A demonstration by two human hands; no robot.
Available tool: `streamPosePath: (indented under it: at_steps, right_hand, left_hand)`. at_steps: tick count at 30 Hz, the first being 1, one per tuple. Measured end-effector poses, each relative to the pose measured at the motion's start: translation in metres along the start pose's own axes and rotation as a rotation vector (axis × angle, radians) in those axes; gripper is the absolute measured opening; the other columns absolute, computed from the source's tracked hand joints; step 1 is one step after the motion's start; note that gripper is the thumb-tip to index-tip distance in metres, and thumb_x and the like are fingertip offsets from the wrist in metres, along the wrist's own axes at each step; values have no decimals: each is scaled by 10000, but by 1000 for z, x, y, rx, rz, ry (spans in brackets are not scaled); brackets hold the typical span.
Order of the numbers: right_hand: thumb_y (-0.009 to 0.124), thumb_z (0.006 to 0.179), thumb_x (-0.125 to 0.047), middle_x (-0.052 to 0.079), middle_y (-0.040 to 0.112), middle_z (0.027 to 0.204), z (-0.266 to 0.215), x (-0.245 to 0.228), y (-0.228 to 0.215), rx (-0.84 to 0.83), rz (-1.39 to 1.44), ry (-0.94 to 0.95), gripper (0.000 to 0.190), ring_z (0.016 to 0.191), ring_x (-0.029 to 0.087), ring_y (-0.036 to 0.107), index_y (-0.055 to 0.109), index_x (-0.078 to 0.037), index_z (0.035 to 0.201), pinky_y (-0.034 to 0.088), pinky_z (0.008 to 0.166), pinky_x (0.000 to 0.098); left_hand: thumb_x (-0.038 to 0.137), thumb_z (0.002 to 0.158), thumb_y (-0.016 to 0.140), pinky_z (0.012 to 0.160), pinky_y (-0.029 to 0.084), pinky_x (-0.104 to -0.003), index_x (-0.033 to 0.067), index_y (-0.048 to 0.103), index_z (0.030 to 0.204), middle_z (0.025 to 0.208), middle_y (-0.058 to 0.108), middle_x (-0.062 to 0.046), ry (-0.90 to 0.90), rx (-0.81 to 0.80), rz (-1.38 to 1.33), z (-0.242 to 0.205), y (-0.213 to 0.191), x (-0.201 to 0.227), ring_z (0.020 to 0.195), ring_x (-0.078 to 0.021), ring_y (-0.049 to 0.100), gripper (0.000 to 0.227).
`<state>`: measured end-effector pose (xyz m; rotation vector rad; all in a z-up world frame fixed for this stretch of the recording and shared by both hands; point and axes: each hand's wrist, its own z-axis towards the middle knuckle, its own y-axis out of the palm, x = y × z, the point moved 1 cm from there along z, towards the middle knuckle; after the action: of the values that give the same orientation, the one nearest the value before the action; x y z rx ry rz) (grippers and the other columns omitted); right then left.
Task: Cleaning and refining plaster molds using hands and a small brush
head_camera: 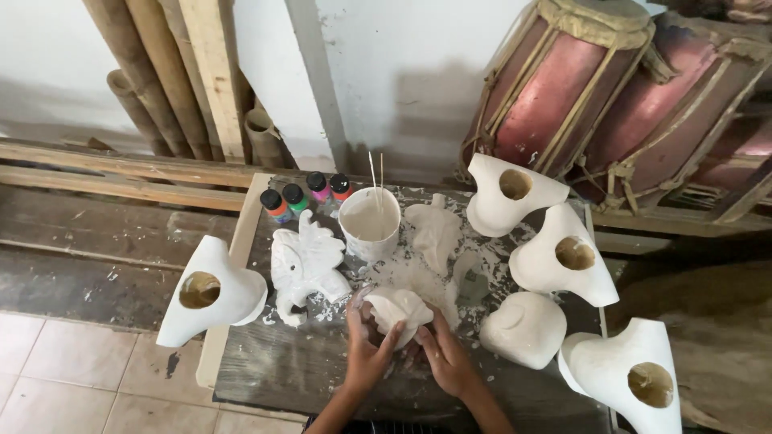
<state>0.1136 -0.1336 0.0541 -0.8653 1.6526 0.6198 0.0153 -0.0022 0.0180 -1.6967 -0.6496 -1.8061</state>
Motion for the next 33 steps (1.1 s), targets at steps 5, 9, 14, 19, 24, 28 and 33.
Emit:
streamPosePath:
  at_steps: [5, 9, 14, 19, 24, 28, 33]
  right_hand:
    - [459, 1031, -367, 129, 576, 1454, 0, 9, -6, -3, 163, -79, 552, 1374, 252, 526, 470, -56, 1487, 430, 1124, 366]
    - [529, 962, -419, 112, 612, 1484, -10, 7, -12, 93, 64, 135, 647, 1366, 239, 589, 458, -89, 1515, 500, 1098, 357]
    - [507, 977, -383, 163, 709, 1251, -18, -6, -11, 155, 163, 69, 565, 1066, 266, 730, 481, -74, 1449, 626, 914, 375]
    - [529, 967, -335, 240, 788, 964, -34, 5, -5, 258, 443, 167, 539, 842, 339, 774, 474, -27, 1406, 647, 730, 405]
    - [466, 1006, -247, 285, 767, 967, -52, 13, 4, 268, 501, 254, 509, 940, 355, 767, 504, -18, 1459, 641, 885, 435]
    - [483, 973, -332, 266, 756, 974, -53, 3, 5, 330, 508, 354, 599, 931, 339, 765, 520, -28, 1488, 628, 876, 418]
    - [473, 996, -289, 265, 776, 960, -55, -4, 2, 359, 517, 400, 551, 944, 351, 763, 536, -56, 1492, 622, 895, 430]
  left_hand:
    - [99, 765, 848, 999, 561, -366, 54, 373, 1476, 1335, 575, -182, -120, 77, -179, 3, 7, 1, 1214, -265, 605, 856]
    - [38, 647, 922, 884, 671, -358, 13, 556, 1339, 1217, 706, -188, -295, 71, -266, 9, 2, 27, 1116, -279, 707, 784]
    - [78, 673, 900, 765, 728, -366, -6, 632, 1253, 1103, 779, -185, -404, -25, -241, 30, 11, 81, 1011, -318, 783, 644]
    - [376, 675, 886, 806, 739, -379, 60, 536, 1412, 1294, 675, -211, -367, -142, 78, 59, 40, 91, 1062, -329, 773, 875]
    - [353, 778, 828, 910, 617, -350, 81, 535, 1416, 1285, 688, -137, -233, -490, 338, 89, 82, 103, 1139, -277, 676, 753]
    - [365, 774, 823, 836, 586, -390, 66, 523, 1442, 1304, 695, -118, -236, -591, 419, 108, 103, 101, 1126, -280, 680, 791]
    - [446, 836, 748, 835, 527, -397, 63, 502, 1410, 1283, 657, -130, -316, -687, 476, 113, 117, 86, 1121, -279, 629, 732]
